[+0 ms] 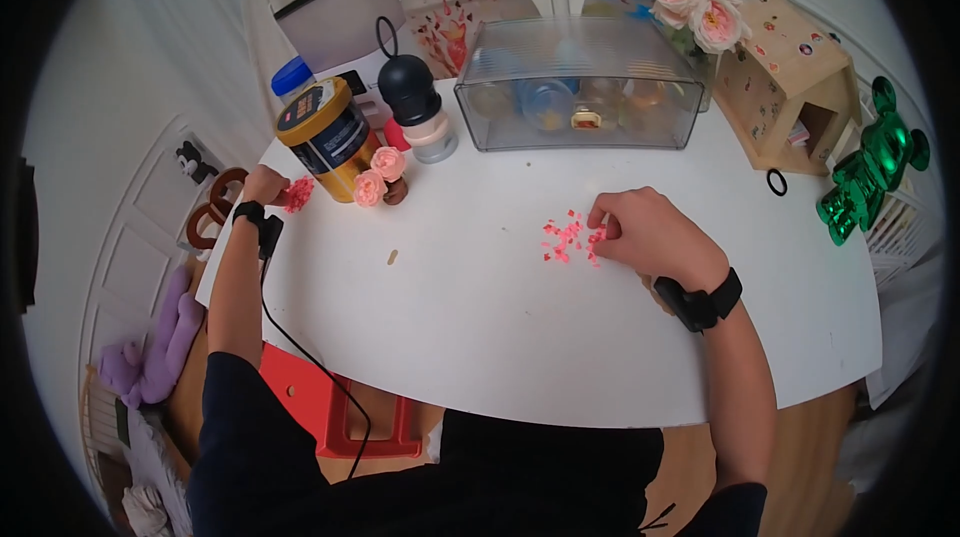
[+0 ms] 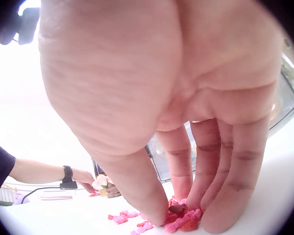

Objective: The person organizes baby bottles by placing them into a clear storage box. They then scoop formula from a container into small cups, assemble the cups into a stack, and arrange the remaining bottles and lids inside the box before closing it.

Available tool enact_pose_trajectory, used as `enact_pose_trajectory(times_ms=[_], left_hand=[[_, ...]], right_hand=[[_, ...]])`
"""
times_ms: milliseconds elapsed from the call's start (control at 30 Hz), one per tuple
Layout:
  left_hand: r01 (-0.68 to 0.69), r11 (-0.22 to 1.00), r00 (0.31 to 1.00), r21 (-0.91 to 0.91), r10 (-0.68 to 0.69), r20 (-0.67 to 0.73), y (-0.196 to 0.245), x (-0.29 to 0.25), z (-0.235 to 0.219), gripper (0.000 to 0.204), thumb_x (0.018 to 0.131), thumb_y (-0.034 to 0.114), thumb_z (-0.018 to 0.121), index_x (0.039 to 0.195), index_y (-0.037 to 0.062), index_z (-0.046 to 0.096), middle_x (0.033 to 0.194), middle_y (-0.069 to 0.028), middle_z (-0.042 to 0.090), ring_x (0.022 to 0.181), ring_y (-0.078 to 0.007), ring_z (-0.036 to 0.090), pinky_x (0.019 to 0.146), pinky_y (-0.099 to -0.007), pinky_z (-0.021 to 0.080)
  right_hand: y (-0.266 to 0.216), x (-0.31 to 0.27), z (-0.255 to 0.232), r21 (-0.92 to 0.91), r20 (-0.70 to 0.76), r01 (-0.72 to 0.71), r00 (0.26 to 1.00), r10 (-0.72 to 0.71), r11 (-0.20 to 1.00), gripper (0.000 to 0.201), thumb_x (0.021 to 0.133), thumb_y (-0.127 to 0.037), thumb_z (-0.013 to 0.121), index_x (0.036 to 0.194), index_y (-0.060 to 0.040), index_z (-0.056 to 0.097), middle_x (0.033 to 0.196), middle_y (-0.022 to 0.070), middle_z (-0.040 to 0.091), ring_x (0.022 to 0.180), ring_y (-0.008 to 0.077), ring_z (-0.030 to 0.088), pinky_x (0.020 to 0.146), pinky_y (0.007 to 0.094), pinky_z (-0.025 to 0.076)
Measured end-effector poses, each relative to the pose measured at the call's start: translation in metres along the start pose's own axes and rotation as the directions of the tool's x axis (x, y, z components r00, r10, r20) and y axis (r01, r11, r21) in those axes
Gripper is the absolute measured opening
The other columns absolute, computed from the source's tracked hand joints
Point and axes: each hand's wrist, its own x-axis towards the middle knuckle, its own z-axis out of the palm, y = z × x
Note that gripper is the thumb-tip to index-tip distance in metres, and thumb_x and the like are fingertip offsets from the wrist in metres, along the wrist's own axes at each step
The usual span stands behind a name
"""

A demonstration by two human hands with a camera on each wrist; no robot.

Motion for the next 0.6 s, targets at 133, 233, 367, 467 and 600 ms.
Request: enact_pose_trajectory(times_ms=[133,233,367,467,600], left_hand=[[0.074,0.959,0.994,-0.274,-0.047,0.103,0.007,-0.014,-0.015,0.027,0.087,0.021,0.079,0.096,-0.0043,0.08,0.091,-0.023,0.081,0.085,-0.0352,0.082,0.08,-0.0412,0.064],[-0.011,0.982,0.999,-0.19,0.017,0.028,-0.001,-0.006,-0.012,0.025,0.087,0.021,0.08,0.092,-0.0034,0.081,0.084,-0.0188,0.081,0.078,-0.0299,0.082,0.077,-0.0383,0.064],[0.034,0.979,0.998,-0.2,-0.022,0.059,0.02,-0.035,-0.036,0.02,0.087,0.013,0.084,0.089,-0.0056,0.08,0.081,-0.0153,0.081,0.068,-0.0235,0.081,0.07,-0.0322,0.067],[-0.016,0.976,1.0,-0.216,0.018,0.008,0.022,-0.051,-0.046,0.021,0.086,0.015,0.086,0.084,-0.0041,0.079,0.077,-0.0122,0.08,0.062,-0.0218,0.079,0.066,-0.0318,0.066],[-0.033,0.999,0.974,0.009,0.034,-0.225,0.041,-0.096,-0.083,0.039,0.09,0.043,0.081,0.081,0.0055,0.081,0.075,-0.0153,0.078,0.08,-0.0357,0.08,0.078,-0.0454,0.063]], right_hand=[[-0.006,-0.002,-0.001,0.009,0.025,-0.006,1.0,0.006,1.0,0.028,0.086,-0.017,0.081,0.108,0.0011,0.077,0.088,0.0153,0.079,0.082,0.0302,0.076,0.078,0.0395,0.06],[-0.005,-0.001,-0.002,0.005,0.019,0.023,1.0,-0.023,1.0,0.029,0.087,-0.018,0.08,0.108,0.0011,0.076,0.087,0.0157,0.079,0.081,0.0301,0.076,0.077,0.0391,0.06],[-0.006,-0.003,-0.003,0.017,0.024,-0.01,1.0,0.01,1.0,0.028,0.088,-0.019,0.079,0.108,0.0007,0.076,0.086,0.0161,0.079,0.08,0.0297,0.076,0.076,0.0385,0.06],[-0.01,-0.004,-0.006,0.059,0.023,-0.071,0.997,0.07,0.996,0.025,0.09,-0.021,0.078,0.102,0.001,0.077,0.085,0.0158,0.079,0.08,0.0291,0.077,0.075,0.0378,0.06],[-0.008,-0.002,-0.01,0.059,-0.062,-0.077,0.995,0.081,0.995,0.024,0.091,-0.023,0.076,0.094,0.0003,0.077,0.084,0.0165,0.077,0.078,0.0318,0.074,0.074,0.0399,0.058]])
